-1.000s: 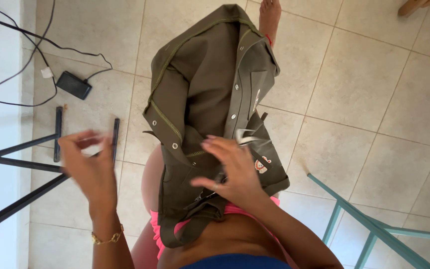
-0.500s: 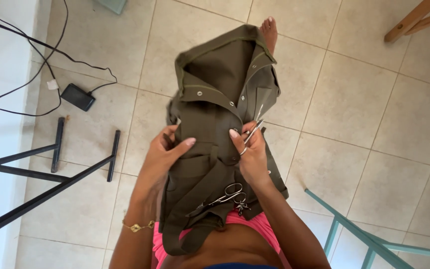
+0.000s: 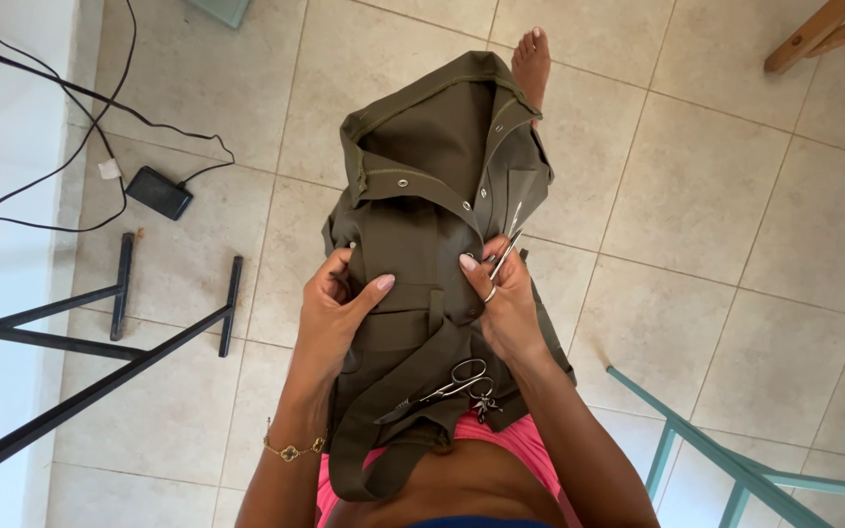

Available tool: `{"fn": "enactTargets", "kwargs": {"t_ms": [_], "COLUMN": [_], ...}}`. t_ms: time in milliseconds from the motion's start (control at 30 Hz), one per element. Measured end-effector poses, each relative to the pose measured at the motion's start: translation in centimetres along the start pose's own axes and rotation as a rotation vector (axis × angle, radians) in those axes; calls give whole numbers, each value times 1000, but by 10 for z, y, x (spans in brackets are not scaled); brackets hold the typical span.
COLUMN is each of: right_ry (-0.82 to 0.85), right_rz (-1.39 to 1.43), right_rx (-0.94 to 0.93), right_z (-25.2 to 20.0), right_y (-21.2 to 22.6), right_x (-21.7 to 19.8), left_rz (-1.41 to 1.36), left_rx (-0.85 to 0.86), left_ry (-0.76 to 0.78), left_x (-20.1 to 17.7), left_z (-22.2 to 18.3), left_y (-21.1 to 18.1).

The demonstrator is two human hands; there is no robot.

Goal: The person is inspecting a green jumpsuit and using scissors to trim loose threads from the seams and belt area.

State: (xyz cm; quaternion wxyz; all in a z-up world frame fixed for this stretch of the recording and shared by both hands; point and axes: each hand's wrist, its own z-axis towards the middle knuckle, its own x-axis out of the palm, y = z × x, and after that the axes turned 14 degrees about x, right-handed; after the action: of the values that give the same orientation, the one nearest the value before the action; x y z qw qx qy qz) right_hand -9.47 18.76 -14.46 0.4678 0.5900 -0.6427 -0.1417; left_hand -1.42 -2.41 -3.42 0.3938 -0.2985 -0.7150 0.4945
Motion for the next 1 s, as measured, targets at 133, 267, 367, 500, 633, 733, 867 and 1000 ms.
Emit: {"fn": "enactTargets", "kwargs": {"t_ms": [133,267,367,500,633,733,867,1000], "right_ry": [-9,-51,-67,-70,-59,-108,-175,-265], "right_rz": [-13,-99,-145,-161,-169,-214,-464,-662], "right_rx": [-13,-46,-51,-41,-29,-48,-76,-157], "right_z": [3,0,0,2,-2,-1,-23,-59], "right_y": [-6,-1,0,1,17,24,63,49], "right_x": [-8,-12,-19,-14,-2,-6,20,34], "left_rz": [1,22,45,88,145,422,1024,707], "left_rx": [8,-21,-36,-29,19,248,529,346], "left_ry": [0,-12,-10,-18,-12,2,17,183], "left_x": [6,6,5,0,-1,-3,21,34], "left_z": [3,4,5,7,9,6,-22,-56], "left_y": [-9,-12,-11,-3,-4,12,-41,3]}}
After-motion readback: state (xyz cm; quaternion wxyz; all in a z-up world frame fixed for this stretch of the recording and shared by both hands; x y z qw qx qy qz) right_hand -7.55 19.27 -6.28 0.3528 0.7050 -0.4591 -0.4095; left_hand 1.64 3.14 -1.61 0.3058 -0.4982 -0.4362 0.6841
